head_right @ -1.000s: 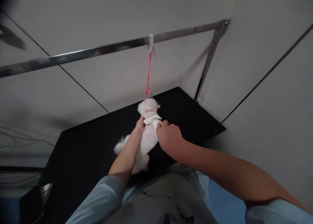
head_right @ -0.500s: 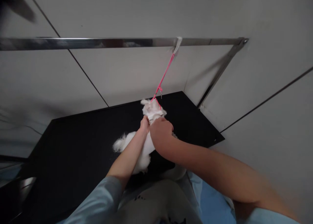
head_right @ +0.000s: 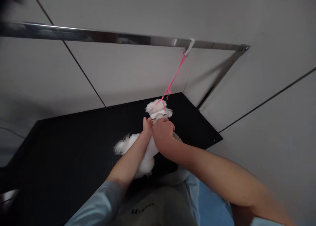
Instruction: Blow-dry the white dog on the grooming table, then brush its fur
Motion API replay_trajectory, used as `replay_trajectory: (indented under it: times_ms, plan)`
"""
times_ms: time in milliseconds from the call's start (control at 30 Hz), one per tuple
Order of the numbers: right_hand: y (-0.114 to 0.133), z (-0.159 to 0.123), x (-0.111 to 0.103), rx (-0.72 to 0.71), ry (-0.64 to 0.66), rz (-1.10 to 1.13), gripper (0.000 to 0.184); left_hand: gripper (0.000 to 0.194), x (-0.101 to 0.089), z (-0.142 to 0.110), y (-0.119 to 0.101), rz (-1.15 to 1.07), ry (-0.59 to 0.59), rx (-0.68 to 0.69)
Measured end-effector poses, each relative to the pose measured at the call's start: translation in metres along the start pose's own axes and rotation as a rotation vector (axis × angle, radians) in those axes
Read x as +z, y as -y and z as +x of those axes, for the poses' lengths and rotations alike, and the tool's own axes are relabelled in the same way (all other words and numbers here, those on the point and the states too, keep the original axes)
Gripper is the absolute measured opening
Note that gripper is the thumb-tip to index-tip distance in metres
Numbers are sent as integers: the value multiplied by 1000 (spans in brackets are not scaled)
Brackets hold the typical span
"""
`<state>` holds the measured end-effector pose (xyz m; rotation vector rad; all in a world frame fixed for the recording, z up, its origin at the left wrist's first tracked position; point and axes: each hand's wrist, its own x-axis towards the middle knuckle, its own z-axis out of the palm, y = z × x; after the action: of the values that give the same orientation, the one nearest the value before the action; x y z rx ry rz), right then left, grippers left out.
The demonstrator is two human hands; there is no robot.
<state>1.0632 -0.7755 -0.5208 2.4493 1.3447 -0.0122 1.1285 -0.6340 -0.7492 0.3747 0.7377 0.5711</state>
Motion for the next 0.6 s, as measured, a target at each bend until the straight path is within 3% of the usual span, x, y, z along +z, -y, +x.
replay_trajectory:
  times_ms: [200,267,367,500,600]
  plan:
    - [-5,-7,3,7,88,-7,42,60,11,-7,-3,-28,-26,-5]
    - [-12,-4,6,33,70,1,40,64,13,-8,-3,-17,33,5]
    - [-25,3,12,59,36,3,39,68,12,-9,-3,22,147,15]
    - [-50,0,21,-7,106,35,35,61,12,-4,-2,37,72,19]
    - [-71,-10,28,26,131,42,40,52,15,2,0,85,91,33]
